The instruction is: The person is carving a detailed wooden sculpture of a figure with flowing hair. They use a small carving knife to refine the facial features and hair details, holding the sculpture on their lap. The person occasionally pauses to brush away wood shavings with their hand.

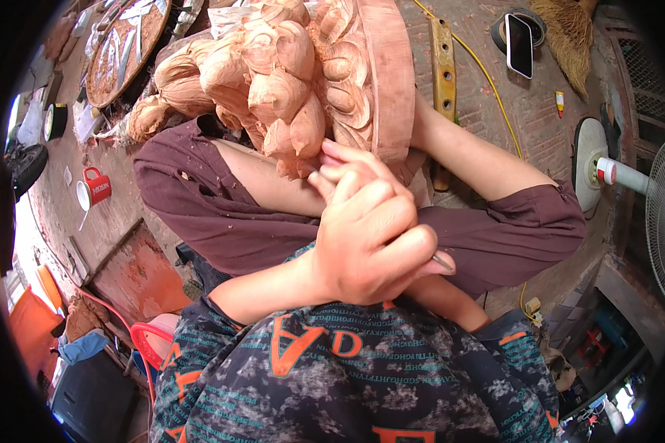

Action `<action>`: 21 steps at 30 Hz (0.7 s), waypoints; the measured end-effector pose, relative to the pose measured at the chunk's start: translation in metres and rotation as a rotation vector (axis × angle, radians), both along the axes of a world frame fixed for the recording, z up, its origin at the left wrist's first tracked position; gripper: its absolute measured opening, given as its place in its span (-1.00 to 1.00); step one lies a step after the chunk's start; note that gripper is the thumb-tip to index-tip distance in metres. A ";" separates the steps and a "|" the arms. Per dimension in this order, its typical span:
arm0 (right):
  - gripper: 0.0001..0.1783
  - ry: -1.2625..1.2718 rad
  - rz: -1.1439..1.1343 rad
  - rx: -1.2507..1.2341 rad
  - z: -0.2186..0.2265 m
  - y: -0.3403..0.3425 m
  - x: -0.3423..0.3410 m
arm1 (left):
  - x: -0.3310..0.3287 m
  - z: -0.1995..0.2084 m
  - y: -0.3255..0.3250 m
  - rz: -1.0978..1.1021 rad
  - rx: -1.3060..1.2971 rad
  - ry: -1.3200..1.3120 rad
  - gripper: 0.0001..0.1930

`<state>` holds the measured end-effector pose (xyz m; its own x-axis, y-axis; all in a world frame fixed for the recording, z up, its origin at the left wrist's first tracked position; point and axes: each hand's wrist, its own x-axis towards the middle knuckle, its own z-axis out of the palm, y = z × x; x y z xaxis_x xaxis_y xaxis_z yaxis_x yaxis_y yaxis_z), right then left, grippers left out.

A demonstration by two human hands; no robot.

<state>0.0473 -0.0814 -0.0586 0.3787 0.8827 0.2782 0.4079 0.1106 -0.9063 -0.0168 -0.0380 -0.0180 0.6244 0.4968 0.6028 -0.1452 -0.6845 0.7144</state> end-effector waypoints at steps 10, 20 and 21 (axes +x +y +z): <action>-0.51 0.007 0.022 0.000 -0.003 0.000 0.001 | -0.007 -0.006 0.002 -0.063 0.051 0.036 -0.75; -0.47 0.015 -0.060 0.002 -0.002 -0.011 0.003 | 0.003 -0.005 0.001 -0.148 0.035 -0.042 -0.79; -0.46 0.019 -0.063 0.002 -0.003 -0.014 0.003 | 0.002 -0.005 -0.001 -0.181 0.053 0.010 -0.79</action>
<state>0.0505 -0.0951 -0.0613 0.4389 0.8563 0.2724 0.3971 0.0872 -0.9136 -0.0152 -0.0393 -0.0233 0.7072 0.3436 0.6179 -0.2622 -0.6842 0.6805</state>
